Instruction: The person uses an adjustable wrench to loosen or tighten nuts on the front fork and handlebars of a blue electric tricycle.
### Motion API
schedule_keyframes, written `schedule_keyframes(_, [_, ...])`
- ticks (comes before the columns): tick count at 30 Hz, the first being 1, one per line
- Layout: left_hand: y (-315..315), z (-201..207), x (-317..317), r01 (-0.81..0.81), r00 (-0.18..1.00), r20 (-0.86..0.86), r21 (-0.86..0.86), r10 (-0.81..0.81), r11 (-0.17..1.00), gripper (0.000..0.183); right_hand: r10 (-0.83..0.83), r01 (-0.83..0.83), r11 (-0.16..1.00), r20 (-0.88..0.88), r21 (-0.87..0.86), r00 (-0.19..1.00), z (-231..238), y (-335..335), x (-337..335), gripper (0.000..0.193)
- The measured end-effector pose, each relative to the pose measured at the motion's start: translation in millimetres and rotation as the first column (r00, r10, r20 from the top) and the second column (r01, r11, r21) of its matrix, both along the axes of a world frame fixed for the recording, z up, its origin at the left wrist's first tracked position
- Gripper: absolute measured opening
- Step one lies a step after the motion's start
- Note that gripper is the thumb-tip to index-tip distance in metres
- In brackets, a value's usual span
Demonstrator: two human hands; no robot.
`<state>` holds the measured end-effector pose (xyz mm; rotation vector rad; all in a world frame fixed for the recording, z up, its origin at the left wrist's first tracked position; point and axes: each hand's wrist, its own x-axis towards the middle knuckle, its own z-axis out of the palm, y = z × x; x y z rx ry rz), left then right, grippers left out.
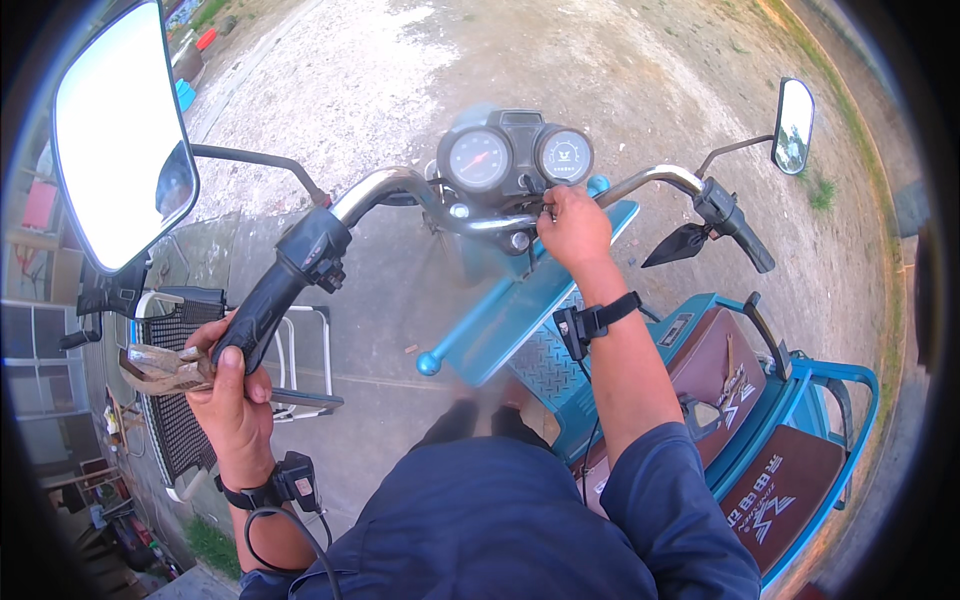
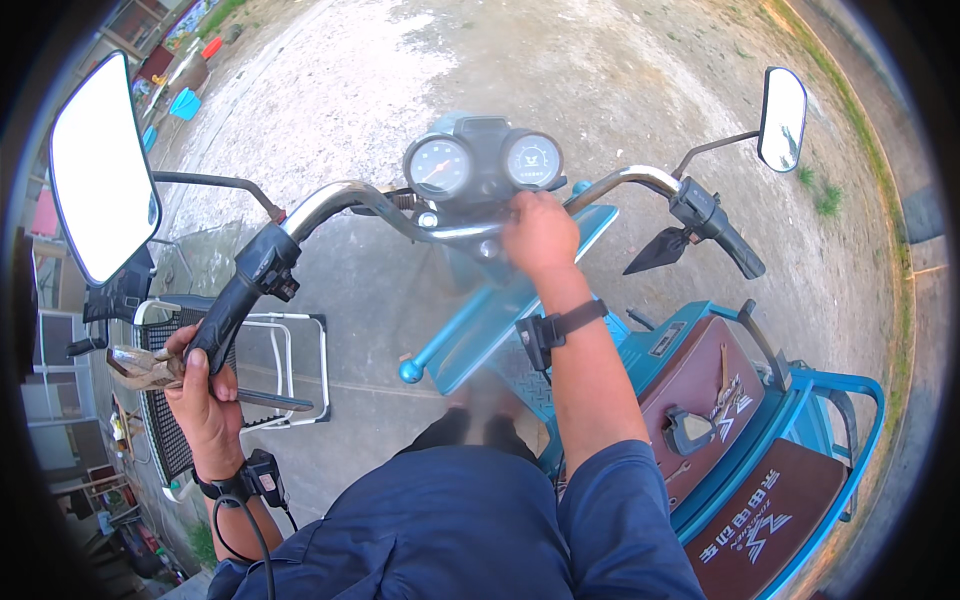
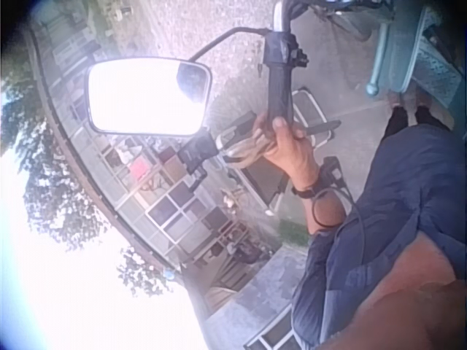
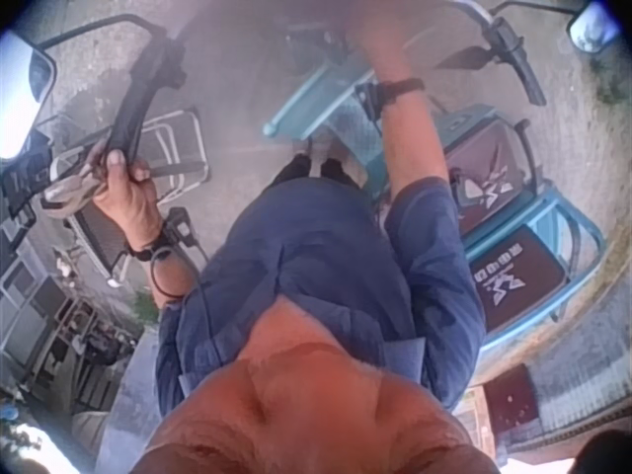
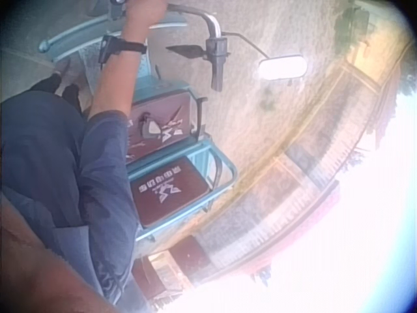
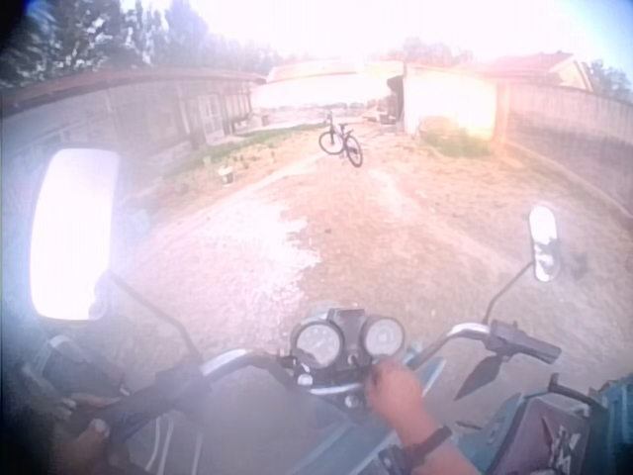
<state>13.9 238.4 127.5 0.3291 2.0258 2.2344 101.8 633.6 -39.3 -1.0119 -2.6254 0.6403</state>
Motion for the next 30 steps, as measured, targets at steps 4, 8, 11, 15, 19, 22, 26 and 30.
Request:
schedule_keyframes(4, [2, 1, 1, -0.003, 1.0, 0.003, 0.008, 0.003, 1.0, 0.032, -0.108, 0.114, 0.993, 0.149, -0.032, 0.983, 12, -2, -3, 0.024])
schedule_keyframes(8, [0, 1, 0, -0.008, 1.0, 0.007, -0.004, 0.008, 1.0, 0.033, -0.027, 0.026, 1.0, 0.137, 0.01, 0.99, 2, 2, -3, 0.027])
schedule_keyframes(11, [1, 1, 0, -0.018, 1.0, 0.009, -0.002, 0.018, 1.0, 0.033, 0.029, -0.029, 0.999, -0.006, 0.034, 1.0, 2, 0, 0, 0.032])
schedule_keyframes(15, [2, 1, 1, -0.017, 1.0, 0.012, -0.001, 0.017, 1.0, 0.032, -0.082, 0.09, 0.995, 0.14, -0.052, 0.987, 13, -4, -2, 0.027])
schedule_keyframes(19, [3, 1, 1, -0.009, 1.0, 0.007, 0.009, 0.009, 1.0, 0.032, -0.006, 0.005, 1.0, 0.054, 0.014, 0.999, 0, 0, -2, 0.03])
schedule_keyframes(22, [2, 2, 1, -0.01, 1.0, 0.01, 0.001, 0.01, 1.0, 0.032, -0.048, 0.048, 0.998, -0.005, -0.044, 0.999, 3, -4, 2, 0.028])
schedule_keyframes(26, [2, 2, 1, -0.006, 1.0, 0.005, 0.003, 0.006, 1.0, 0.032, -0.088, 0.111, 0.99, 0.227, -0.089, 0.97, 10, -1, -2, 0.026])
schedule_keyframes(30, [2, 2, 1, -0.002, 1.0, -0.001, 0.0, 0.002, 1.0, 0.032, -0.005, 0.004, 1.0, 0.053, 0.013, 0.999, 0, 0, 2, 0.029])
